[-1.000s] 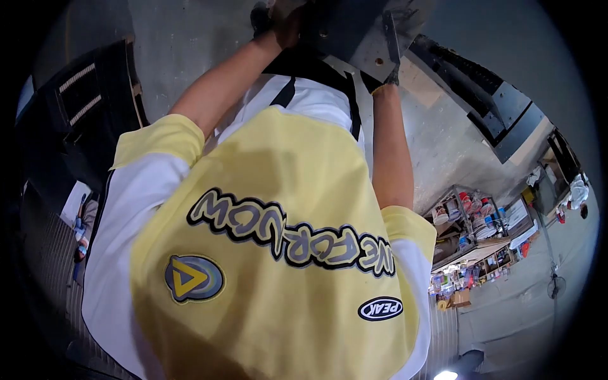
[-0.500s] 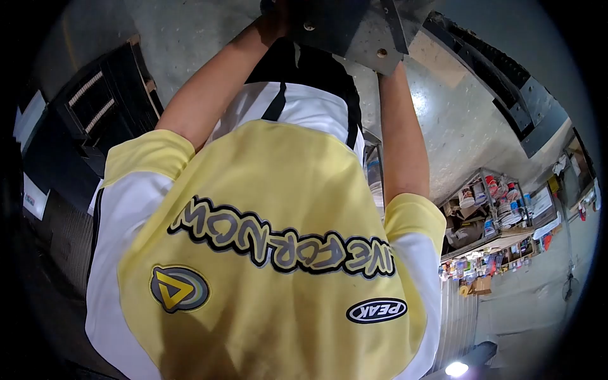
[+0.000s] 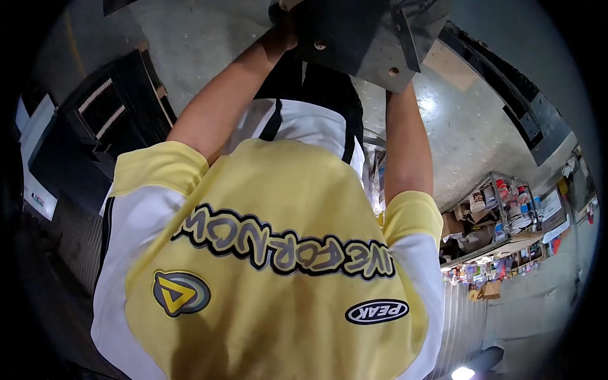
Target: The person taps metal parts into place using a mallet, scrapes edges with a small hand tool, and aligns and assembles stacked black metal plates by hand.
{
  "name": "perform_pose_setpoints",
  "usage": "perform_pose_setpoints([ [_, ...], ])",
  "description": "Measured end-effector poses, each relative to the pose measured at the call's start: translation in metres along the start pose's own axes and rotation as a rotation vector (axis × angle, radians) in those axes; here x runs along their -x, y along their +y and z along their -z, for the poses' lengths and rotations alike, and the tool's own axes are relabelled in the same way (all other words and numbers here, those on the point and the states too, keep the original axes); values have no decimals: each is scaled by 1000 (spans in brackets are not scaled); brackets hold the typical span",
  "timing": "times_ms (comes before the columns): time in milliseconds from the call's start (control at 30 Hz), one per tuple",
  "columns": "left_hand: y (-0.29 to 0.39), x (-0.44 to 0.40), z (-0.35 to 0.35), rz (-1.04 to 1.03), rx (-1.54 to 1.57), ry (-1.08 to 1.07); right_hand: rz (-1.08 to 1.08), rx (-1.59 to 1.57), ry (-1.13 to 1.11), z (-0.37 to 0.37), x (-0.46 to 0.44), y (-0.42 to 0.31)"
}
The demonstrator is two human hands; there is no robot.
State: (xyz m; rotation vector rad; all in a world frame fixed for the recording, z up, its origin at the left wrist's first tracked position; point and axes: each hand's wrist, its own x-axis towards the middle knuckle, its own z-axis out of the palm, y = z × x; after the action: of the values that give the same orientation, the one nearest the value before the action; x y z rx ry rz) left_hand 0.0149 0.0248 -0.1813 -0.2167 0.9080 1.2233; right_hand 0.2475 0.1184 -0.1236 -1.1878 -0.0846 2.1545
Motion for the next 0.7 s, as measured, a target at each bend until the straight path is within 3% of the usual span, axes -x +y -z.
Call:
perform_pose_setpoints([
  [300, 14, 24, -14, 29, -107, 49, 14, 108, 71, 1, 11, -2],
  [433, 33, 44, -30, 129, -274, 149, 68, 251, 217, 2, 35, -6],
  [500, 32, 52, -28, 160, -349, 154, 209, 420, 373, 12, 46, -26],
  [533, 17, 42, -5, 90, -408, 57, 313, 521, 340, 40, 40, -49],
  [600, -19, 15, 38, -113, -455, -82, 652, 677, 495, -27, 81, -84],
  [633, -28, 5, 40, -106, -331, -54, 761, 756, 481, -83, 107, -92],
  [667, -39, -4, 40, -318, -492, 5, 923, 834, 291, -128, 129, -92],
  [700, -48, -12, 42, -313, -620, -16, 997, 844, 57, -165, 146, -93],
])
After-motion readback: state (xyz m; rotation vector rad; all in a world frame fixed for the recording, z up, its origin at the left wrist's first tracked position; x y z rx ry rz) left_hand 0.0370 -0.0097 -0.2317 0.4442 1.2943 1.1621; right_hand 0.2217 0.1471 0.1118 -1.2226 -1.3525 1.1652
